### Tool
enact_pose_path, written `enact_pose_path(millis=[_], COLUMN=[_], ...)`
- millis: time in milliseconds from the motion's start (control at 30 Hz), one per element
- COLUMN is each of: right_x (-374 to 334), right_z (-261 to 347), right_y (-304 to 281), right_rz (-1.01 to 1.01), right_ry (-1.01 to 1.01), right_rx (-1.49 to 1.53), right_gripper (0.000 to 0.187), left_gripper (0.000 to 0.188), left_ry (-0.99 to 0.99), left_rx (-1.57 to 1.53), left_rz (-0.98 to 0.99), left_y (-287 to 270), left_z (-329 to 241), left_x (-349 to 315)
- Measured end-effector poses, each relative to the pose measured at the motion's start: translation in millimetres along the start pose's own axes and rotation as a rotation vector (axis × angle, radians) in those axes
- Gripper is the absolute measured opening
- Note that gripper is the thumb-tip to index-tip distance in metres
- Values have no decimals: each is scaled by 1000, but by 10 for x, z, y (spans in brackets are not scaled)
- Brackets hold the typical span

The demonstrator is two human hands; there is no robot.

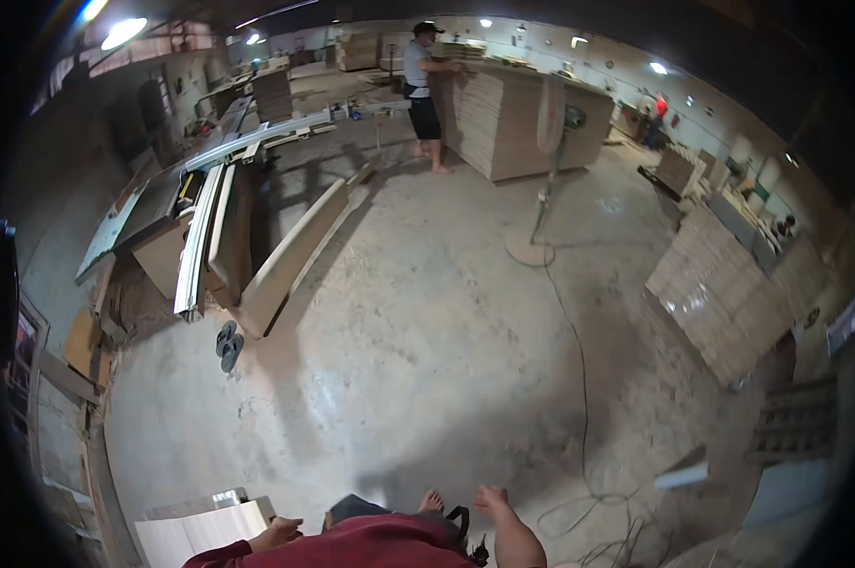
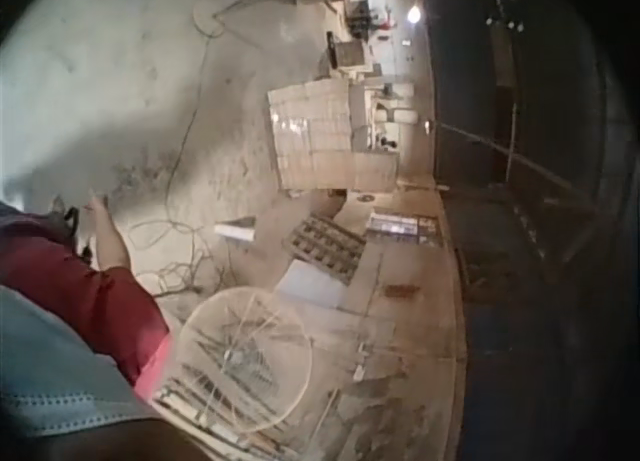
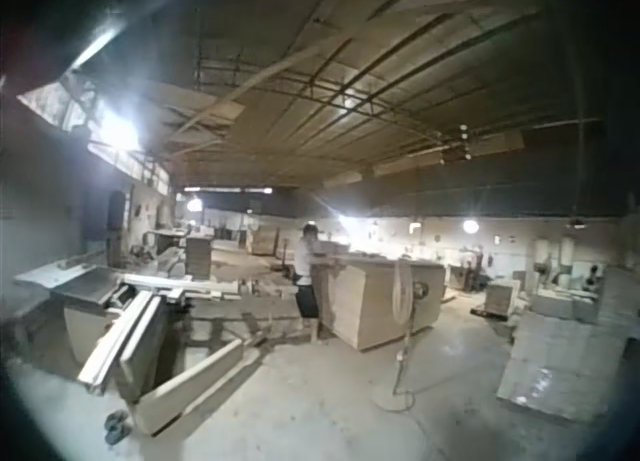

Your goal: The person cuts wooden boards using a table saw alongside an assistant, then carries the cut boards and stacks them onto a pile on the floor.

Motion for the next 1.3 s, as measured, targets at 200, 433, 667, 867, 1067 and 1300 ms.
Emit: enact_pose_path(millis=[200,433,667,867,1067,1300], right_x=[1092,2033,2437,3852,5035,6135], right_z=[2389,3738,4558,5210,7304,10622], right_y=[1139,1934,1852,1761,3048,4547], right_rz=[149,103,-58,113,153,159], right_ry=[-81,-53,98,376,178,-220], right_rx=[-252,-162,-49,314,57,-193], right_gripper=[30,25,34,13,14,33], left_gripper=[44,45,41,36,35,45], left_ry=[82,312,315,622,352,77], left_rx=[-349,314,-4,-200,-95,-38], left_rz=[-43,299,-97,-160,92,-69], left_y=[335,119,-911,-954,-547,-508], left_z=[-1530,-3830,-7255,-10097,-10863,-12004], left_x=[339,1432,2347,2197,2406,2578])
Point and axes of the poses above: each hand's wrist, its own x-axis towards the middle knuckle, its own y-axis out of the palm, z = x × y, the point moved 2 cm from there along x, towards the middle knuckle, and after that the axes turned 6 degrees about x, right-handed, at the moved point
